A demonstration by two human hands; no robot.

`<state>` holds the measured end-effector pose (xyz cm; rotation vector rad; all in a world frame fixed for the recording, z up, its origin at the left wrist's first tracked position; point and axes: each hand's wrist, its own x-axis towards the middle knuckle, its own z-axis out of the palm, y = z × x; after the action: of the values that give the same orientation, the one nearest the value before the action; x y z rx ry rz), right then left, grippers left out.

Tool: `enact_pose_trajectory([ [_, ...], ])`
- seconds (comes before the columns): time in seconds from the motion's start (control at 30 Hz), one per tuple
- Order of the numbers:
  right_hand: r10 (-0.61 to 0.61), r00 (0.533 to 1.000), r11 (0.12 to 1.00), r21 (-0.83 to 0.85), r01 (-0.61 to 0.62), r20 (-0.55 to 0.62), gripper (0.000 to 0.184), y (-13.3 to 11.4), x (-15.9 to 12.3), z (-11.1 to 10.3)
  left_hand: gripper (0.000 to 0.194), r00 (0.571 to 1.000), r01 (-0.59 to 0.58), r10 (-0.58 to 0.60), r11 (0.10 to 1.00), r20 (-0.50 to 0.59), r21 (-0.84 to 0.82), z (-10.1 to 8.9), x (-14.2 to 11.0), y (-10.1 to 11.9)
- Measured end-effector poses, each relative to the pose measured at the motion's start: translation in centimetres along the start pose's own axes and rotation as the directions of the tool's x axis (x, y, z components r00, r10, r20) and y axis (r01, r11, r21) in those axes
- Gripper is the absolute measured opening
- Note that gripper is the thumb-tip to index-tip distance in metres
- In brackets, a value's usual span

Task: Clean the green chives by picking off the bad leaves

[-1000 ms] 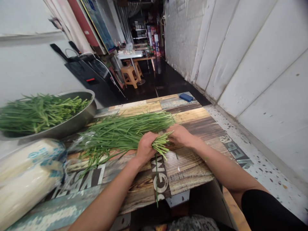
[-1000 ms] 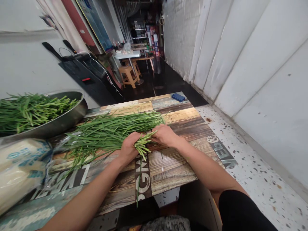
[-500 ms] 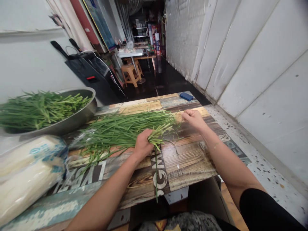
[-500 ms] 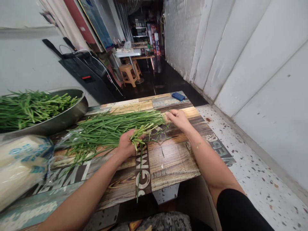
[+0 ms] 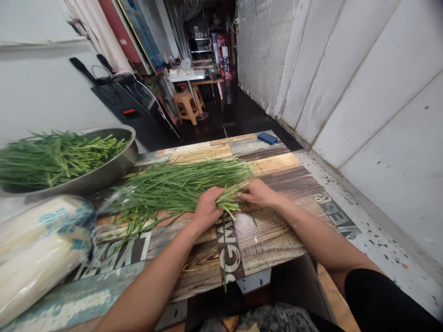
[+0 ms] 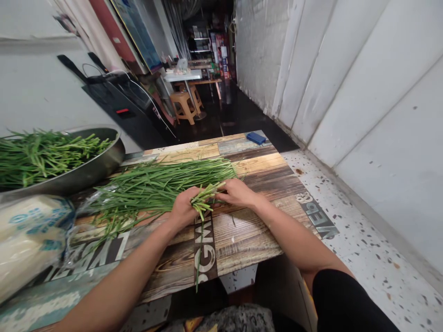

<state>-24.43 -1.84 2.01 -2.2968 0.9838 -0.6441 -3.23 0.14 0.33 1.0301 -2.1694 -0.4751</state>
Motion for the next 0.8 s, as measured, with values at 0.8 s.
enact_pose_trajectory([
  [0.8,-0.014,0.896,0.929,-0.338,-0.152,-0.443,0.035,7.1,1.5,-0.7,0.016,0.923,-0.126,0.144,0.989,-0.357,0.073,0.2,-1.0,0.1],
])
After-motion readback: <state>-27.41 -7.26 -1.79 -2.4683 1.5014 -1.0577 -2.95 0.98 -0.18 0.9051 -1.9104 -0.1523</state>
